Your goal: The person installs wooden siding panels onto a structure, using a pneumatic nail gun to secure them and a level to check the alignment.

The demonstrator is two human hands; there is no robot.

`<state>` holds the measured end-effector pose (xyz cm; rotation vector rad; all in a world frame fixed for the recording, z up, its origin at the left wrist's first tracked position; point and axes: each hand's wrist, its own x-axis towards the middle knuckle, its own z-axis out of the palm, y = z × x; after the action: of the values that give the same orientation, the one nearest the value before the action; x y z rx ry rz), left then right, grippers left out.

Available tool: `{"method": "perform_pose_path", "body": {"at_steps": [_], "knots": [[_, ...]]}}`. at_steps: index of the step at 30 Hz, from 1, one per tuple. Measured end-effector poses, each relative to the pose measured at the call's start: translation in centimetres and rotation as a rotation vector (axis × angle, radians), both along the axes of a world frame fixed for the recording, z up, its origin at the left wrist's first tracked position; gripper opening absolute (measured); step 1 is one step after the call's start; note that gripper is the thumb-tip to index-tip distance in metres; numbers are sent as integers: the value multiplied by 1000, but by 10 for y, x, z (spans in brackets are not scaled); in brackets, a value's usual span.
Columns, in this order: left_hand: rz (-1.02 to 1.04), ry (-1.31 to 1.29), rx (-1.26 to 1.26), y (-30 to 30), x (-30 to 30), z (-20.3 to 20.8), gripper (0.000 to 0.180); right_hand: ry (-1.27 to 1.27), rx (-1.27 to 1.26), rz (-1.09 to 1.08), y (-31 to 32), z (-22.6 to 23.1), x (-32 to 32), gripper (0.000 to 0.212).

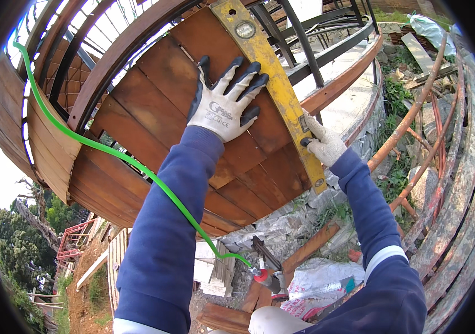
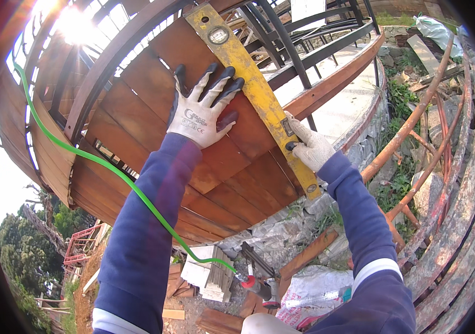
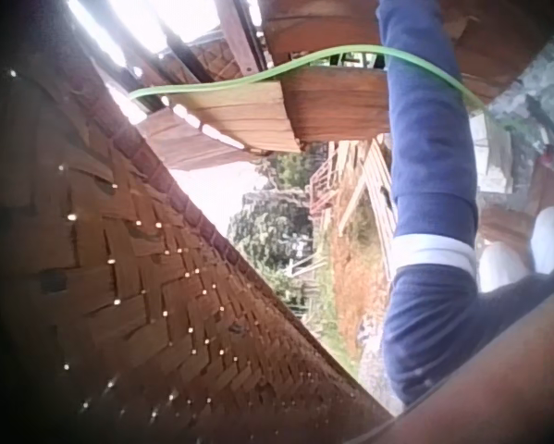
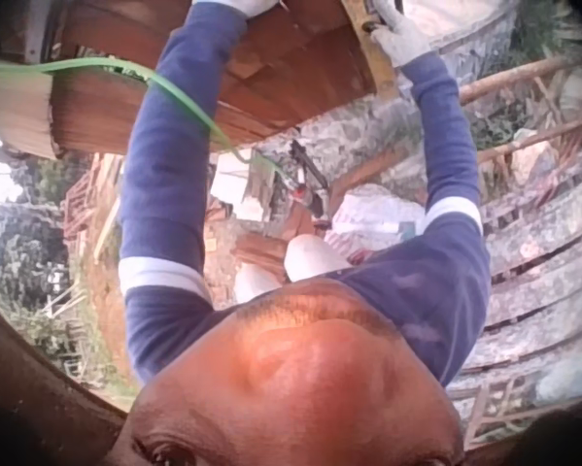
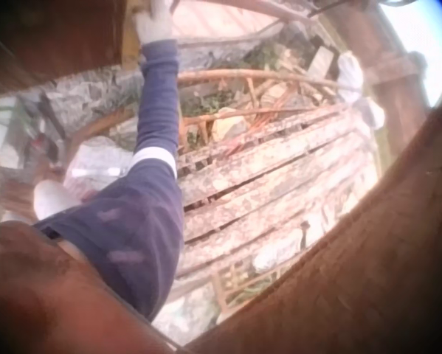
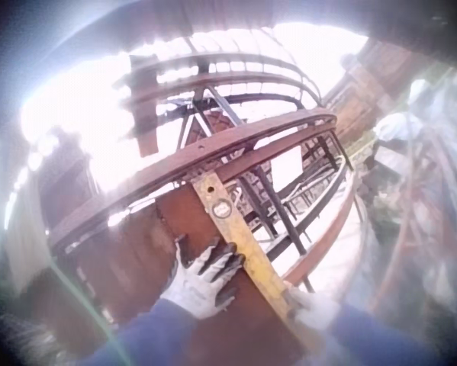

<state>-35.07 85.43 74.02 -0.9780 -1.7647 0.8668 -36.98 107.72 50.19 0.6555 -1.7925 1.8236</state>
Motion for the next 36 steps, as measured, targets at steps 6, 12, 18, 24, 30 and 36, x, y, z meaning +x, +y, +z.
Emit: {"method": "perform_pose_path", "body": {"at_steps": [6,12,18,24,30,36], "knots": [[-27,-12,3,0,0,0,71,-23,-1,11,1,0,0,79],[19,-7,0,0,0,-2,72,-23,56,-13,2,9,9,77],[36,16,-18,-11,0,1,69,98,-38,-29,-30,12,13,92],[38,54,-57,-8,-6,0,61,152,-7,-417,-59,15,8,107],[1,28,85,-12,-8,-6,75,46,-16,-549,-45,-3,70,100],[58,77,60,-11,-4,-2,68,66,-3,-427,-36,-10,105,96]]}}
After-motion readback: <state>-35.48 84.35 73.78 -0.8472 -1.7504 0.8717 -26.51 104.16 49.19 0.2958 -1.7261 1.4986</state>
